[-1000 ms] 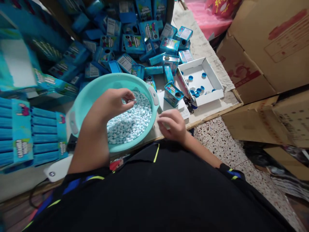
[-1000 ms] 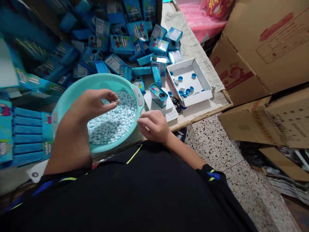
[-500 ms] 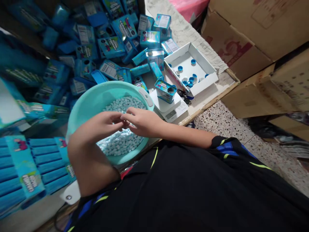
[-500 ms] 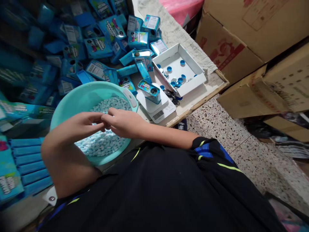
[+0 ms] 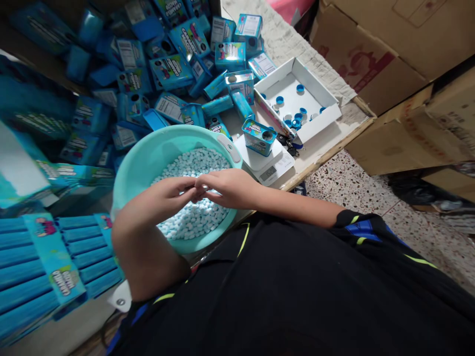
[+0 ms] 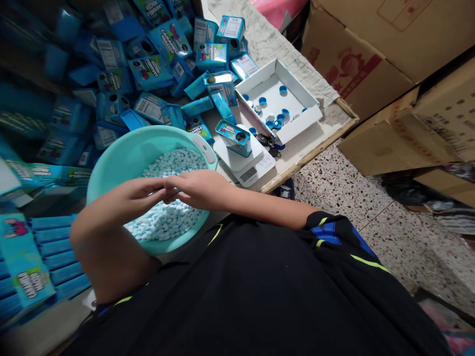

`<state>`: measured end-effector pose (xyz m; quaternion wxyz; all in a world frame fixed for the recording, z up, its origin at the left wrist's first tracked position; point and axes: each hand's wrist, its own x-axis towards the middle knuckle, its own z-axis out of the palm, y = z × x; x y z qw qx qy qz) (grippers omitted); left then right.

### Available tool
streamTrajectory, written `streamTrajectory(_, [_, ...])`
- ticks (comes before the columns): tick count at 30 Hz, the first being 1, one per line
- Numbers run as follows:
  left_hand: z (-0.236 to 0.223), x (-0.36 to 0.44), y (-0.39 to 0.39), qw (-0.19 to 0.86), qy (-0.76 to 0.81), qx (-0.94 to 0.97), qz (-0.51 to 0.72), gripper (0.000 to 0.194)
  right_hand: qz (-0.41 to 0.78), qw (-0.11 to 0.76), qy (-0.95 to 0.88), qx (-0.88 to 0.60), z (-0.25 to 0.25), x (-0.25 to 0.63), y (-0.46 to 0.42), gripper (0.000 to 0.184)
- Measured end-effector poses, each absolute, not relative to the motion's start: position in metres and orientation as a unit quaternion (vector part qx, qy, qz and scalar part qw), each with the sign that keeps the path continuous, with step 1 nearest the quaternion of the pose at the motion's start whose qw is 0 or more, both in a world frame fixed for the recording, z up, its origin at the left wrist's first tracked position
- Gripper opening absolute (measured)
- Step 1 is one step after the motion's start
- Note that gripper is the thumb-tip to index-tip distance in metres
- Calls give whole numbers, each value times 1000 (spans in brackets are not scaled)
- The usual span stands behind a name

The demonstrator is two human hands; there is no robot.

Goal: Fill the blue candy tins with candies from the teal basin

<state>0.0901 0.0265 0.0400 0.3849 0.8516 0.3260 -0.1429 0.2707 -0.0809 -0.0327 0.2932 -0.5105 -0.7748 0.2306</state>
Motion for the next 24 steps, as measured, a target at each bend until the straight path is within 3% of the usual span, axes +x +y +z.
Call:
streamTrajectory(16, [49, 90, 22, 427, 354, 821, -137, 45, 185, 377, -772, -476, -52, 268, -82, 22])
streamTrajectory(24, [44, 89, 24, 447, 335, 817, -143, 48, 179, 370, -764, -497, -49, 272, -86, 21])
